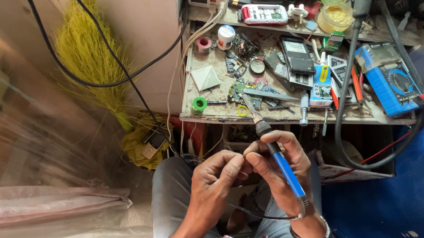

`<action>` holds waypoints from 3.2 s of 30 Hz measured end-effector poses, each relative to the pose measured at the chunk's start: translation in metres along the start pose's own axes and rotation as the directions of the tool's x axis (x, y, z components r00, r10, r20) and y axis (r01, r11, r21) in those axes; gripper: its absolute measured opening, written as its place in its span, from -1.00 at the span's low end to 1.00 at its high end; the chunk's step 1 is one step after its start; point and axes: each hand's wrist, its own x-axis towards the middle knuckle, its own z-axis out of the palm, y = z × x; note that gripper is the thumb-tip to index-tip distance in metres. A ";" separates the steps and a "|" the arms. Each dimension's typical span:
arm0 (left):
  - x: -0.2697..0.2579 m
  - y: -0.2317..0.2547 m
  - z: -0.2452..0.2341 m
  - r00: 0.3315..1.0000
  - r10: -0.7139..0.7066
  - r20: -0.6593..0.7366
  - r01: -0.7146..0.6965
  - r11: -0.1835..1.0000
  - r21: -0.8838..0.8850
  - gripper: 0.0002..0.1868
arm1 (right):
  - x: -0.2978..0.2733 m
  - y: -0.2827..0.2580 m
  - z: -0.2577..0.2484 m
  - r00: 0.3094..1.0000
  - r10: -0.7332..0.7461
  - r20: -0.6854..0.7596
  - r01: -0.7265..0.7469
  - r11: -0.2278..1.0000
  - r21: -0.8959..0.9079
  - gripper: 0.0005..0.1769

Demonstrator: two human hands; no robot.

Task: The person sits at a cluttered workbench and uses a soldering iron to work on a small electronic component. They repeatedly apply the hot tip to the component while holding it with their other hand, occasionally adjusting the position of the item on the table.

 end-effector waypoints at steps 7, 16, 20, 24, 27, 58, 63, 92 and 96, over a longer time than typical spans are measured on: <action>0.000 -0.004 0.002 0.999 -0.001 0.039 0.003 0.999 -0.046 -0.70 | -0.001 -0.004 -0.002 0.996 0.085 -0.034 -0.082 0.992 0.096 -0.60; -0.003 -0.005 0.004 0.997 0.065 0.051 -0.067 0.997 0.033 -0.70 | -0.002 -0.001 -0.010 0.998 0.053 0.024 -0.055 0.995 0.087 -0.56; -0.004 -0.009 0.006 0.996 -0.064 0.063 0.071 0.990 -0.123 -0.70 | -0.003 0.001 -0.012 0.997 0.049 0.052 -0.055 0.991 0.121 -0.56; -0.005 -0.012 0.004 0.992 -0.080 0.093 0.096 0.980 -0.175 -0.69 | -0.004 0.001 -0.012 0.996 0.052 0.066 -0.061 0.987 0.150 -0.58; -0.007 -0.011 0.006 0.997 -0.022 0.070 0.031 0.991 -0.128 -0.73 | -0.004 0.000 -0.012 0.996 0.065 0.060 -0.074 0.983 0.169 -0.59; -0.037 0.003 0.021 0.986 -0.029 -0.161 -0.011 0.971 -0.240 -0.84 | -0.032 -0.023 0.011 0.999 -0.002 -0.052 0.006 0.997 0.080 -0.54; -0.048 0.003 0.023 0.979 -0.014 -0.201 -0.040 0.965 -0.260 -0.85 | -0.044 -0.022 0.020 0.988 -0.152 0.013 0.152 0.988 0.003 -0.54; -0.042 -0.002 0.003 0.992 0.045 -0.115 -0.048 0.999 -0.025 -0.84 | -0.044 -0.029 0.011 0.920 -0.326 0.216 0.388 0.832 -0.397 -0.58; -0.038 -0.007 0.001 0.988 0.062 -0.139 -0.065 0.998 -0.018 -0.86 | -0.042 -0.022 0.013 0.942 -0.280 0.186 0.335 0.833 -0.441 -0.57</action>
